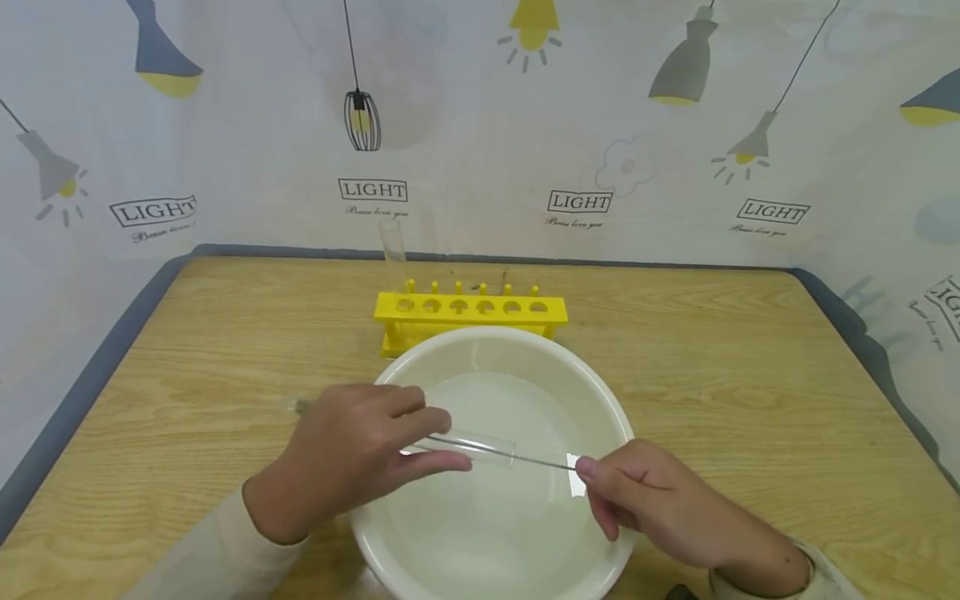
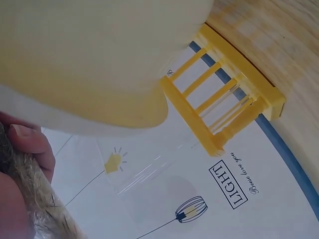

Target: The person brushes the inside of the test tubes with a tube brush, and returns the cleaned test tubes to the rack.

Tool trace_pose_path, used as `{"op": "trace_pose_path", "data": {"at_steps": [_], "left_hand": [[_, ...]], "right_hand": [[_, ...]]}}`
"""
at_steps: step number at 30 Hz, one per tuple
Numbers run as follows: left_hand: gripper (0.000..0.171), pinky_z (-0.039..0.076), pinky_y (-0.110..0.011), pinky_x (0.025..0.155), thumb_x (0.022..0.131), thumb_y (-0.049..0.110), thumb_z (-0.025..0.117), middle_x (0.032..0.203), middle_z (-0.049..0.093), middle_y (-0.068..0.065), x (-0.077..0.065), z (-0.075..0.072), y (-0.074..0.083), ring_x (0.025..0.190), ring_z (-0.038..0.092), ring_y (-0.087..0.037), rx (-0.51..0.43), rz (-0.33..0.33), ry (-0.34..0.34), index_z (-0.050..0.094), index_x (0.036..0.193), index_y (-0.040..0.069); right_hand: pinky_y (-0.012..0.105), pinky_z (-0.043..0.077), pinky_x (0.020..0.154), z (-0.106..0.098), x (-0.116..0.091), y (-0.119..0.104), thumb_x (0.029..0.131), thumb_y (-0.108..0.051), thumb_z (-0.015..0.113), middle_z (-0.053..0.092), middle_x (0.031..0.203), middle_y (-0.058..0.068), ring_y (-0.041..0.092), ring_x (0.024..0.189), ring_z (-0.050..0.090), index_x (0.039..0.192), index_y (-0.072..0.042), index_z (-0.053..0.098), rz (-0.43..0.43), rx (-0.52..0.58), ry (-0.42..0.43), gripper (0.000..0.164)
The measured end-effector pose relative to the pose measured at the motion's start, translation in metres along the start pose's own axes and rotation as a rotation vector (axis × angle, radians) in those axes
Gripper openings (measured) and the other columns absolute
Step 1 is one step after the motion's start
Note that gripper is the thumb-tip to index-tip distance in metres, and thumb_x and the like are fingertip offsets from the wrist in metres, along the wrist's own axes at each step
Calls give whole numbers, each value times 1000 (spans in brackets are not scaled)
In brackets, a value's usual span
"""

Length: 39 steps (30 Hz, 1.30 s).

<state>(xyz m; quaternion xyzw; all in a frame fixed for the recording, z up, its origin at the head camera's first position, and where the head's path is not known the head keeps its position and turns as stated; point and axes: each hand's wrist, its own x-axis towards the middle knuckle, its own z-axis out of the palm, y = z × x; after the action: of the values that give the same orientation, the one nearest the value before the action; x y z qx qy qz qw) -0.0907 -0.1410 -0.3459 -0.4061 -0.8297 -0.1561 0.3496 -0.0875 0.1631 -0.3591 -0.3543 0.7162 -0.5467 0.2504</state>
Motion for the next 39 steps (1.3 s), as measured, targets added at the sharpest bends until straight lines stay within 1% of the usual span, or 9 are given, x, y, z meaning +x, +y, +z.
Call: {"op": "trace_pose_path", "data": {"at_steps": [6, 11, 17, 22, 28, 31, 35, 39], "left_hand": [[32, 25, -15, 39, 72, 53, 70, 59, 44, 12, -1, -1, -2, 44, 31, -1, 3, -11, -16, 64, 74, 22], [32, 25, -14, 39, 73, 54, 69, 59, 46, 12, -1, -1, -4, 43, 31, -1, -1, -23, -31, 65, 74, 22], [33, 25, -14, 39, 76, 54, 66, 58, 47, 11, -2, 0, -6, 42, 32, -2, -17, -35, -47, 65, 74, 21], [33, 26, -13, 39, 76, 53, 67, 58, 47, 11, -2, 1, -8, 43, 33, -1, -33, -33, -40, 64, 74, 20], [34, 26, -13, 39, 75, 53, 67, 58, 50, 10, -4, 3, -12, 43, 35, -1, -37, -49, -63, 65, 74, 20], [34, 24, -12, 39, 75, 53, 67, 57, 48, 10, -4, 5, -15, 42, 33, -1, -34, -36, -46, 63, 73, 19], [36, 17, -12, 40, 79, 52, 64, 55, 40, 10, -4, 8, -20, 44, 24, 1, -12, 11, 16, 58, 69, 18], [39, 14, -11, 41, 81, 52, 61, 54, 36, 10, -2, 7, -24, 48, 19, 3, 27, 26, 50, 56, 67, 16]], "right_hand": [[20, 22, 35, -3, 0, -2, 99, -2, 30, 29, 44, 7, 7, 39, 27, 58, -4, 53, 48, -39, 18, 47], [20, 23, 35, -4, -1, -1, 98, -1, 32, 30, 44, 6, 7, 39, 27, 58, -4, 53, 30, -63, 29, 46], [20, 22, 35, -8, -1, 0, 99, -2, 32, 29, 44, 6, 5, 40, 27, 58, -5, 52, 46, -67, 22, 45], [19, 22, 35, -10, -1, 0, 98, 2, 32, 29, 44, 6, 8, 38, 27, 58, -3, 52, 3, -56, 21, 45], [19, 21, 35, -11, -2, 0, 97, 3, 32, 27, 44, 6, 9, 37, 25, 58, -3, 52, 2, -48, 37, 45], [18, 20, 34, -13, -2, 2, 97, 3, 32, 26, 43, 6, 10, 37, 23, 58, -2, 51, -1, -46, 40, 44], [18, 19, 34, -19, -3, 3, 98, 2, 31, 25, 43, 7, 10, 37, 21, 59, -2, 51, 34, -6, 41, 44], [19, 21, 33, -28, -3, 3, 98, 0, 31, 29, 44, 7, 10, 36, 24, 58, -3, 51, 51, -19, 48, 45]]}}
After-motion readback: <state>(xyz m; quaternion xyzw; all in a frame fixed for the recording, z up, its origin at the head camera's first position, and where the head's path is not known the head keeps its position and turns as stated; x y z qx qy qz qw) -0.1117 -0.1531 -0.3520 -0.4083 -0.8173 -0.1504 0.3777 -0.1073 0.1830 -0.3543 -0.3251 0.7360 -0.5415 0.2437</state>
